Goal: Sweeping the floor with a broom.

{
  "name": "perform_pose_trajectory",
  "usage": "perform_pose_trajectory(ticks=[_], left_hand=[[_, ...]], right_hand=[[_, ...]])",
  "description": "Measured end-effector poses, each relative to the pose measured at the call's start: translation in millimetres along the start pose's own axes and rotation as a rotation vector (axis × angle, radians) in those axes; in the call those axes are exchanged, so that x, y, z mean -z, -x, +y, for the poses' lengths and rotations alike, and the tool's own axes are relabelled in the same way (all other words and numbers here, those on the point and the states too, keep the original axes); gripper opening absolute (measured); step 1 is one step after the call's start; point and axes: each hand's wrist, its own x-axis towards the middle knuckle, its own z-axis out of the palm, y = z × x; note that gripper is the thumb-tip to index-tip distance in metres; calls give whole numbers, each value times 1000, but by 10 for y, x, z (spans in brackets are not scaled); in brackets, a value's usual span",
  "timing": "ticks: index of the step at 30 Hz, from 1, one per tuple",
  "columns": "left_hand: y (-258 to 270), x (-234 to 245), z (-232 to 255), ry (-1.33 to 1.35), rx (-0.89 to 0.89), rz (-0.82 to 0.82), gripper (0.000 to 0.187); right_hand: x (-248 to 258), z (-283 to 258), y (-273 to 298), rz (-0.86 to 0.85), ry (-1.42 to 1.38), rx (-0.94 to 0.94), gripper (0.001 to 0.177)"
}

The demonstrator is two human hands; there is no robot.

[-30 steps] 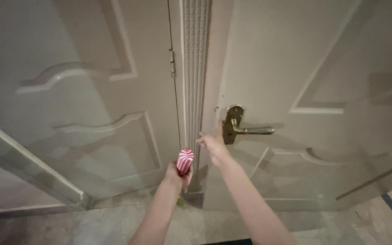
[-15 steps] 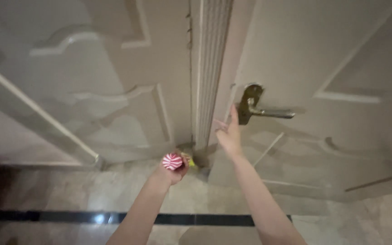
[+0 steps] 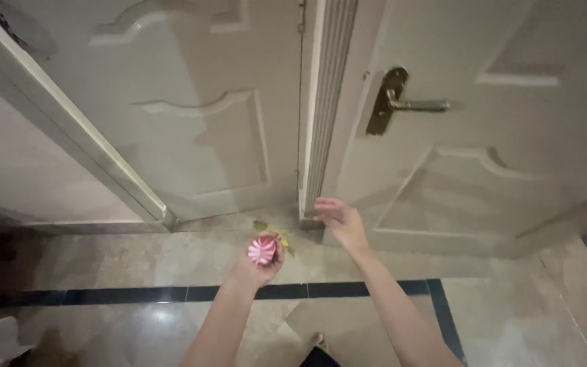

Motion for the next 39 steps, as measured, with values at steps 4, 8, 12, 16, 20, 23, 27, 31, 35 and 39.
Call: perform_pose_trajectory(ticks=[4, 8, 12, 16, 20, 23, 27, 31, 35, 39], left_hand=[[677, 243, -259, -341, 94, 47, 7], [899, 1175, -485, -428, 342, -167, 14], [1378, 1305, -831, -267, 340, 21, 21], [1590, 1086, -1073, -124, 585, 28, 19], [1549, 1149, -1481, -176, 675, 114, 17], [1281, 1440, -1841, -372, 694, 80, 15], [1170, 1531, -2564, -454, 750, 26, 18], [1310, 1339, -3303, -501, 742, -10, 15], [1573, 1188, -4044, -627, 562, -15, 14], [1975, 1112, -4791, -705, 483, -2, 14]], right_hand=[[-209, -168, 970, -53, -120, -45, 40], [-258, -239, 1945, 25, 124, -210, 40], [-49, 46, 2665, 63, 64, -251, 42], [179, -146, 3224, 144, 112, -230, 41], [484, -542, 3737, 189, 137, -277, 45], [799, -630, 4158, 202, 44, -234, 46], [1277, -704, 4734, 370, 85, -396, 40], [1895, -645, 5224, 451, 172, -484, 34], [2627, -515, 5674, 396, 11, -410, 42], [3400, -565, 6020, 374, 97, -510, 36]])
